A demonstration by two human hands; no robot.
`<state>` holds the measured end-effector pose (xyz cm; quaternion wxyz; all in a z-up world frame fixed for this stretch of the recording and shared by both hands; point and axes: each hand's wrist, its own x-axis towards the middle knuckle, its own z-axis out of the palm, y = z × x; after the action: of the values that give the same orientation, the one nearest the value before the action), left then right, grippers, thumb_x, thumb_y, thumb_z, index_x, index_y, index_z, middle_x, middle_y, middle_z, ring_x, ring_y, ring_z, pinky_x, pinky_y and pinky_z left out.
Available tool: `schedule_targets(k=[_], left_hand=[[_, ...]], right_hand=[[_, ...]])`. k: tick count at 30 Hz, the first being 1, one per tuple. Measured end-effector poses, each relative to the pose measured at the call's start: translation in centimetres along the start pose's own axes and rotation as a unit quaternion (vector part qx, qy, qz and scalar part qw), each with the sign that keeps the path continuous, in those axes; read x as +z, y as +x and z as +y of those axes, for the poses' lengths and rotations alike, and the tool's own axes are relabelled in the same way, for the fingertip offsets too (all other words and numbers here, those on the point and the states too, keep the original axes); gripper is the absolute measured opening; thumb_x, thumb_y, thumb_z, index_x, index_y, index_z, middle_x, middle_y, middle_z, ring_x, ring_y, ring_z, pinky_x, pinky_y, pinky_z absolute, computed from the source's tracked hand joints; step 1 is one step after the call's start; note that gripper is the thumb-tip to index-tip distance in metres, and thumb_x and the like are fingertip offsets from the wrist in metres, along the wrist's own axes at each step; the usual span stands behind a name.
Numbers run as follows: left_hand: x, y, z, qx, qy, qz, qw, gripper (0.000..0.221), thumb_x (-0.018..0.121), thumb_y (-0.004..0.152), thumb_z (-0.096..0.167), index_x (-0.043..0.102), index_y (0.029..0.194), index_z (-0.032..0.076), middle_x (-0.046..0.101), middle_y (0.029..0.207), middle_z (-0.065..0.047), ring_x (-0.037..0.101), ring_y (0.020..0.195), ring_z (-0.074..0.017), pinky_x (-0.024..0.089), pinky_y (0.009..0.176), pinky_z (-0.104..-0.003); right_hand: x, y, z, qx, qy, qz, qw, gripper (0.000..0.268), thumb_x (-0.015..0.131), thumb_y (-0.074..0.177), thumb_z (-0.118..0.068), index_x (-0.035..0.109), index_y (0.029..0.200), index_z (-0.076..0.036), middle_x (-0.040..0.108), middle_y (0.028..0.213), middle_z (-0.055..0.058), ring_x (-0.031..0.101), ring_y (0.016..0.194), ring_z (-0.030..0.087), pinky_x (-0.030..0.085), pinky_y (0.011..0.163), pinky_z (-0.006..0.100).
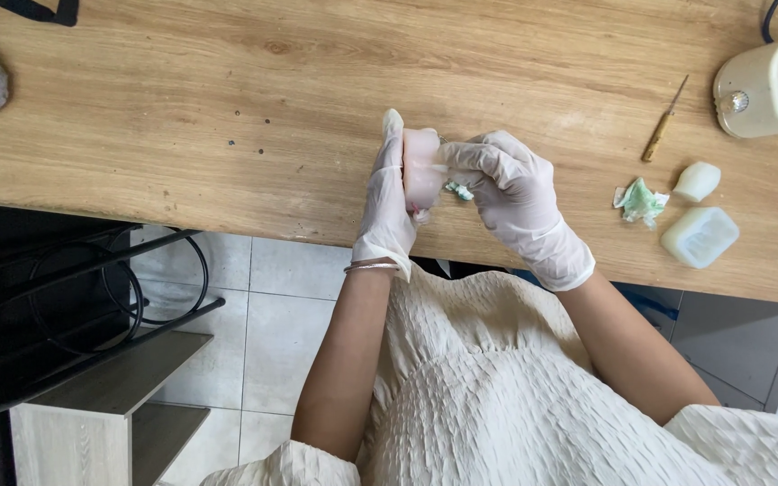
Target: The recorder is removing excess wax fragments from a solidified wax shape and cleaning a silicone mold.
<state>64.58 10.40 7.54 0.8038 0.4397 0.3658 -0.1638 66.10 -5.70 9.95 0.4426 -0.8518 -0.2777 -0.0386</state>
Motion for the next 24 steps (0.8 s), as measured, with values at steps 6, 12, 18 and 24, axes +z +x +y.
schedule_targets(k=[6, 12, 18, 24], left_hand=[[-0.5, -0.2, -0.2, 0.026, -0.024, -0.021, 0.999, 0.068, 0.047, 0.087, 0.077, 0.066, 0.111, 0.017, 0.060, 0.077, 0.004, 0.047, 0.053, -0.0058, 0.028, 0.039, -0.023], [-0.4, -0.5, -0.5, 0.049, -0.036, -0.018, 0.998, 0.065, 0.048, 0.088, 0.076, 0.065, 0.109, 0.017, 0.058, 0.076, 0.004, 0.047, 0.053, -0.0065, 0.027, 0.039, -0.024], [0.1, -0.2, -0.2, 0.028, 0.011, 0.012, 0.999, 0.066, 0.047, 0.086, 0.077, 0.064, 0.108, 0.018, 0.062, 0.078, 0.003, 0.051, 0.054, -0.0068, 0.030, 0.039, -0.024], [0.1, 0.3, -0.3, 0.036, 0.067, 0.013, 0.997, 0.070, 0.042, 0.086, 0.077, 0.063, 0.113, 0.017, 0.064, 0.082, 0.002, 0.054, 0.055, -0.0073, 0.031, 0.038, -0.024]], right_hand=[[0.4, -0.3, -0.8, 0.001, 0.024, 0.005, 1.000, 0.028, 0.075, 0.091, 0.009, 0.073, 0.114, -0.006, 0.072, 0.103, 0.008, 0.071, 0.091, 0.021, 0.058, 0.077, 0.031], [0.3, -0.7, -1.0, 0.025, 0.029, 0.016, 0.999, 0.026, 0.074, 0.093, 0.009, 0.072, 0.115, -0.005, 0.072, 0.104, 0.009, 0.071, 0.087, 0.020, 0.058, 0.074, 0.030], [0.8, -0.6, -0.2, 0.042, 0.032, 0.000, 0.999, 0.022, 0.077, 0.093, 0.006, 0.073, 0.111, -0.007, 0.072, 0.099, 0.007, 0.071, 0.082, 0.018, 0.058, 0.069, 0.028], [1.4, -0.4, 0.6, 0.022, 0.037, 0.001, 0.999, 0.019, 0.077, 0.094, 0.005, 0.071, 0.107, -0.006, 0.073, 0.101, 0.007, 0.072, 0.086, 0.019, 0.059, 0.072, 0.029]])
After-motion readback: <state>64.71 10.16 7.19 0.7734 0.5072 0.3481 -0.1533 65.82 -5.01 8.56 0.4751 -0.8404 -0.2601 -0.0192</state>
